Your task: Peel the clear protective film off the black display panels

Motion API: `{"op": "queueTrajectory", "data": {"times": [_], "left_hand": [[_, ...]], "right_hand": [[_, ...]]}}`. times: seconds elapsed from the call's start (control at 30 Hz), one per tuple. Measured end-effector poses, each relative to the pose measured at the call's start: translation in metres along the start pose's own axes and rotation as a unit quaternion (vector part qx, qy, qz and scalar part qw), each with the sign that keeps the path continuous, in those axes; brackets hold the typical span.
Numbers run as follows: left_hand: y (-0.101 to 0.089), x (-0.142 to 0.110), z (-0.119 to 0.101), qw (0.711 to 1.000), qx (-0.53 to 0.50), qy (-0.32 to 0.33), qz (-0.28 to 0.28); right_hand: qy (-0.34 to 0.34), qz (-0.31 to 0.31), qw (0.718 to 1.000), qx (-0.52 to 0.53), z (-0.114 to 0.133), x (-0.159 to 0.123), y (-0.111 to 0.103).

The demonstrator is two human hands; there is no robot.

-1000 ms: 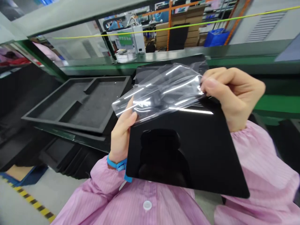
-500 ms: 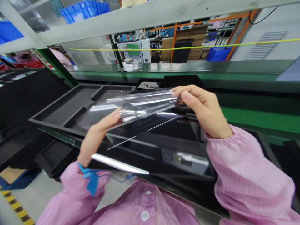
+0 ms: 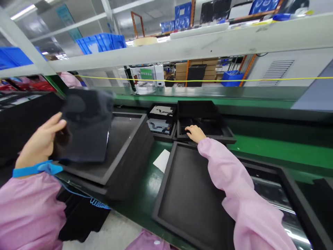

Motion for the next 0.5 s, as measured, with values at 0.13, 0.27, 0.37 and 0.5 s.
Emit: {"op": "queueTrajectory", "data": {"times": [0.13,0.27,0.37,0.5], "left_hand": [[0.000,-0.001,0.051,0.984,0.117,-0.111,0.070],[0.011,-0.003,0.065,0.967,0.178,-0.134,0.121],[0.019,-0.002,0.075,0.953,0.203,-0.163,0.154],[0.023,-0.007,0.083,0.949,0.201,-0.174,0.167]], "right_hand": [[-0.048,0.031,0.996,-0.074,-0.005,0.030,0.015],[-0.121,0.037,0.986,-0.105,0.003,0.043,0.017],[-0.157,0.016,0.981,-0.109,0.006,0.046,0.012],[-0.111,-0.038,0.987,-0.110,-0.014,0.053,-0.013]]}}
Point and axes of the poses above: each hand's wrist, its own x-axis towards the middle knuckle, its own y-axis out of the palm, z = x × y, the point moved 10 cm from there along x, towards the middle knuckle, and after that the axes turned 1 degree about z, right-handed, at the moved point
